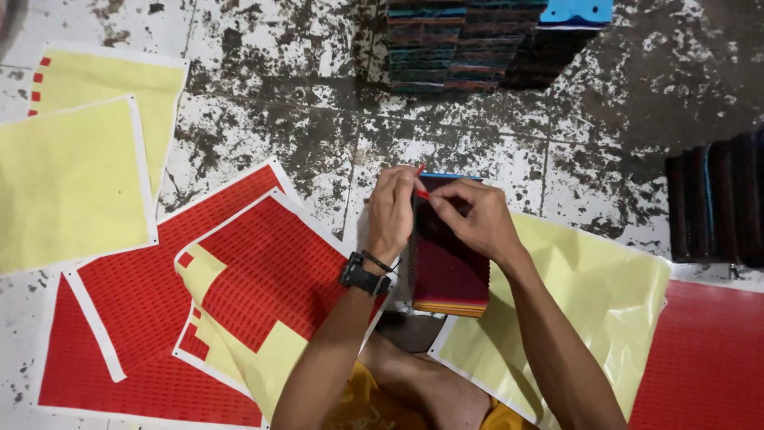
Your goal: The person peels small red adhesive strips from a yellow backing sheet and applies them to the spine of a stack of colorful notebook pages. They repeat this process, peeling more strips and applying them to the same stack to secure the binding.
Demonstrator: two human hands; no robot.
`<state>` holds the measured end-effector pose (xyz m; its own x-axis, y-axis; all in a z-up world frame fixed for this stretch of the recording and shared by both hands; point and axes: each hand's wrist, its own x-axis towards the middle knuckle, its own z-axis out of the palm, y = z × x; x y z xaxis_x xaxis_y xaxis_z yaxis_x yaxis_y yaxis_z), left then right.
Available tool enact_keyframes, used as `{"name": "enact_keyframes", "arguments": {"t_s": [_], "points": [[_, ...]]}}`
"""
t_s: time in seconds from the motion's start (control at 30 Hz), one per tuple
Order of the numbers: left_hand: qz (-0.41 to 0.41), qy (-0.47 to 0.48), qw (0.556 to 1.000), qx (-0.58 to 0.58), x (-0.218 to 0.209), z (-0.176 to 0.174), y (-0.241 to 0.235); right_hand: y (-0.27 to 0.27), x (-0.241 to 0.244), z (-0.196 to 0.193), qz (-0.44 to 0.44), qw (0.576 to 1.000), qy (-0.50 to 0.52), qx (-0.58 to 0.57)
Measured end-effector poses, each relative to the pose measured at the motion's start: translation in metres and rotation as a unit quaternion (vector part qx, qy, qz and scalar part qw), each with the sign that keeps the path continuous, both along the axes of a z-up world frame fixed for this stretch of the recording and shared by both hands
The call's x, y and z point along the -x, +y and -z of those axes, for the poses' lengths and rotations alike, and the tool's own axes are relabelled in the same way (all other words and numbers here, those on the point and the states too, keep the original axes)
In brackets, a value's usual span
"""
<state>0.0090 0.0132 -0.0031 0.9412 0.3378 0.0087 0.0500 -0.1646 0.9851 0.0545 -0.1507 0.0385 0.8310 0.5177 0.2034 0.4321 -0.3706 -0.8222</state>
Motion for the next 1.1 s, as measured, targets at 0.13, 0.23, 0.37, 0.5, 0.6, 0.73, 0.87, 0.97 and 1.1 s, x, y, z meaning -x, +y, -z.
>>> {"name": "enact_keyframes", "arguments": {"t_s": [0.13,0.23,0.37,0.5,0.6,0.73,0.87,0.97,1.1], "points": [[0.004,0.012,1.000,0.009,-0.001,0.001,0.001,-0.001,-0.002,0.006,0.010,1.000,0.019,0.000],[0.006,0.023,1.000,0.004,0.000,-0.001,-0.001,-0.003,-0.005,0.018,0.010,1.000,0.016,0.008],[0.014,0.035,0.998,-0.056,0.008,-0.028,-0.001,-0.008,-0.015,0.038,0.024,0.999,-0.003,0.034],[0.032,0.007,0.932,-0.360,0.008,0.004,0.013,-0.012,-0.024,0.042,0.006,0.995,0.034,0.091],[0.071,0.001,0.891,-0.449,0.013,-0.010,0.017,-0.005,-0.030,0.044,0.002,0.993,0.080,0.087],[0.079,-0.016,0.872,-0.482,0.012,-0.006,0.021,-0.001,-0.034,0.057,-0.003,0.992,0.086,0.094],[0.088,-0.034,0.853,-0.514,0.010,-0.001,0.020,0.000,-0.038,0.065,0.002,0.989,0.089,0.116],[0.101,-0.027,0.831,-0.547,0.007,0.005,0.015,0.004,-0.038,0.070,0.009,0.984,0.095,0.148],[0.110,-0.026,0.804,-0.584,0.005,0.008,0.013,0.010,-0.037,0.081,0.032,0.977,0.082,0.196]]}}
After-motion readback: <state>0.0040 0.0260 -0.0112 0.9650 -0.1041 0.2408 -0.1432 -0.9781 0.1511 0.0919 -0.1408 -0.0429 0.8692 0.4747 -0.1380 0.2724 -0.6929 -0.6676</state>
